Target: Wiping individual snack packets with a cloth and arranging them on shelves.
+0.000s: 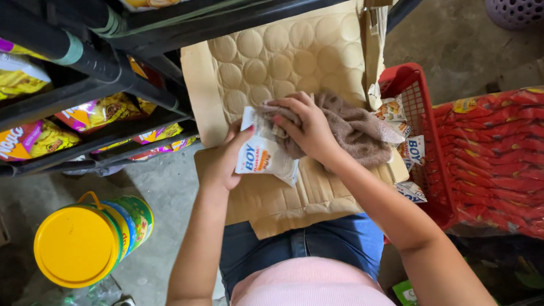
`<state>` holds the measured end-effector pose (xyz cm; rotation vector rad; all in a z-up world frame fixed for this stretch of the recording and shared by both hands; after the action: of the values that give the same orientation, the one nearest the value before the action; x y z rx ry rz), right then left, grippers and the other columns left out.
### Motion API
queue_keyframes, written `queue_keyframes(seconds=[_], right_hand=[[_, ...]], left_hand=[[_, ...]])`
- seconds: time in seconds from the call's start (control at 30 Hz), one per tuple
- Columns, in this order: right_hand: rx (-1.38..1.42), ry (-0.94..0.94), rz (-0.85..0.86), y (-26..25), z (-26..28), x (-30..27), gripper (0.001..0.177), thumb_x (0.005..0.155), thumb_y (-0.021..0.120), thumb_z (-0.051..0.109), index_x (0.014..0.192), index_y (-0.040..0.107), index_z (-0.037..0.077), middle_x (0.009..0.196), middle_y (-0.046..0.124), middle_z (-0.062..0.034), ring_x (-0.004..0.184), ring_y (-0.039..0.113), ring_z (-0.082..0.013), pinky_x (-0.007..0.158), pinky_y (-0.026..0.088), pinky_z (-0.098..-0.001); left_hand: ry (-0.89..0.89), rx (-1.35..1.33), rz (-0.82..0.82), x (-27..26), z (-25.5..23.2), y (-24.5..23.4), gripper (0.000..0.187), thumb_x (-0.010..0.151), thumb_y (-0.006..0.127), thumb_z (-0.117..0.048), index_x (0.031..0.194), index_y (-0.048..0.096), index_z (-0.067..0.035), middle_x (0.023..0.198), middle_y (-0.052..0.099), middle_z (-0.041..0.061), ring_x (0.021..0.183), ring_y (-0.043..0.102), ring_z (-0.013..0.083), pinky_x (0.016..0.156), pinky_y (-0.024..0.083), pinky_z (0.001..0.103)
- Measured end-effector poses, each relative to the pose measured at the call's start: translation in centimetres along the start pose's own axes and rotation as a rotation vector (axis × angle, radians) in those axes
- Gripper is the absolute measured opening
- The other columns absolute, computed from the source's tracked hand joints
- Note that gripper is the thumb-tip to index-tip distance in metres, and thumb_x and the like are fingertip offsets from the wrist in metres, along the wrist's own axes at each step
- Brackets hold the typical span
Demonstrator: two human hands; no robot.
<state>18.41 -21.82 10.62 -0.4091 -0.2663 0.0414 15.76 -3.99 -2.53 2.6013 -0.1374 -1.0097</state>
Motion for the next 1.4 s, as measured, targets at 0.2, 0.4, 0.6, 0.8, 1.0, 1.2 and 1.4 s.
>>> queue_keyframes(seconds=[0.2,0.4,0.6,0.8,1.0,1.2,1.4], right_hand=[[-0.058,0.023,-0.117,-3.3,-1.4,0.8,0.028,0.099,0.072,0.021,0.126,0.07,0.019,0.113,0.063,-0.0116,0.107,0.068,-0.0407,0.091,0.054,-0.0515],[-0.07,0.043,-0.214,-4.5,0.2,0.2,0.029,0.098,0.072,0.015,0.126,0.069,0.015,0.113,0.06,-0.0152,0.11,0.066,-0.0436,0.094,0.053,-0.0526],[-0.381,-0.157,0.016,3.1,3.8,-1.8,0.033,0.099,0.065,0.038,0.13,0.065,0.028,0.113,0.061,-0.0076,0.1,0.066,-0.0339,0.084,0.051,-0.0525],[-0.588,-0.225,0.035,4.3,0.1,-0.5,0.023,0.1,0.062,0.036,0.119,0.07,0.026,0.11,0.061,-0.0026,0.097,0.061,-0.0266,0.082,0.049,-0.0481],[-0.798,-0.069,-0.081,2.4,-6.0,2.7,0.021,0.104,0.057,0.052,0.109,0.07,0.037,0.108,0.057,0.0061,0.097,0.059,-0.0199,0.081,0.05,-0.0438],[-0.678,-0.255,-0.066,4.2,3.3,0.8,0.013,0.096,0.065,0.04,0.105,0.069,0.033,0.106,0.061,0.0042,0.096,0.065,-0.0214,0.079,0.051,-0.046],[-0.591,-0.314,0.049,6.6,1.6,-0.7,0.024,0.095,0.064,0.045,0.116,0.069,0.034,0.107,0.06,0.0014,0.097,0.062,-0.0228,0.085,0.049,-0.0465]], left_hand=[[0.003,0.022,-0.059,3.2,3.3,-5.1,0.036,0.096,0.071,-0.026,0.13,0.063,-0.018,0.104,0.073,0.024,0.083,0.076,0.0336,0.065,0.065,0.05],[0.185,0.108,-0.714,-8.3,-2.6,0.6,0.048,0.095,0.066,-0.044,0.14,0.062,-0.027,0.138,0.064,0.013,0.127,0.061,0.0236,0.112,0.044,0.036],[0.144,-0.161,-0.502,-3.7,5.4,-3.4,0.063,0.097,0.067,-0.043,0.148,0.049,-0.01,0.142,0.057,0.022,0.126,0.059,0.0356,0.107,0.049,0.053],[0.17,-0.277,-0.381,-2.0,7.8,-5.9,0.048,0.101,0.063,-0.038,0.143,0.055,-0.017,0.131,0.067,0.013,0.114,0.066,0.025,0.102,0.054,0.047],[0.205,-0.239,-0.403,-2.2,7.4,-5.5,0.046,0.103,0.059,-0.038,0.14,0.056,-0.011,0.123,0.068,0.016,0.104,0.07,0.0271,0.092,0.06,0.045],[0.226,-0.248,-0.382,-0.9,8.5,-6.8,0.04,0.107,0.053,-0.036,0.135,0.057,-0.007,0.122,0.068,0.019,0.109,0.067,0.0266,0.096,0.056,0.05],[0.154,-0.185,-0.454,-2.1,8.1,-6.6,0.044,0.104,0.059,-0.038,0.138,0.057,-0.01,0.121,0.069,0.017,0.108,0.069,0.0262,0.093,0.059,0.046]])
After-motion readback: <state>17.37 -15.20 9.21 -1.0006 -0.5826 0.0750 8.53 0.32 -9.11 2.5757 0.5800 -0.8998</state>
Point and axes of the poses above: each hand's wrist, its own x-axis towards the middle knuckle, its own y-axis out of the palm, z = x × y, the point moved 10 cm from there along x, towards the middle knuckle
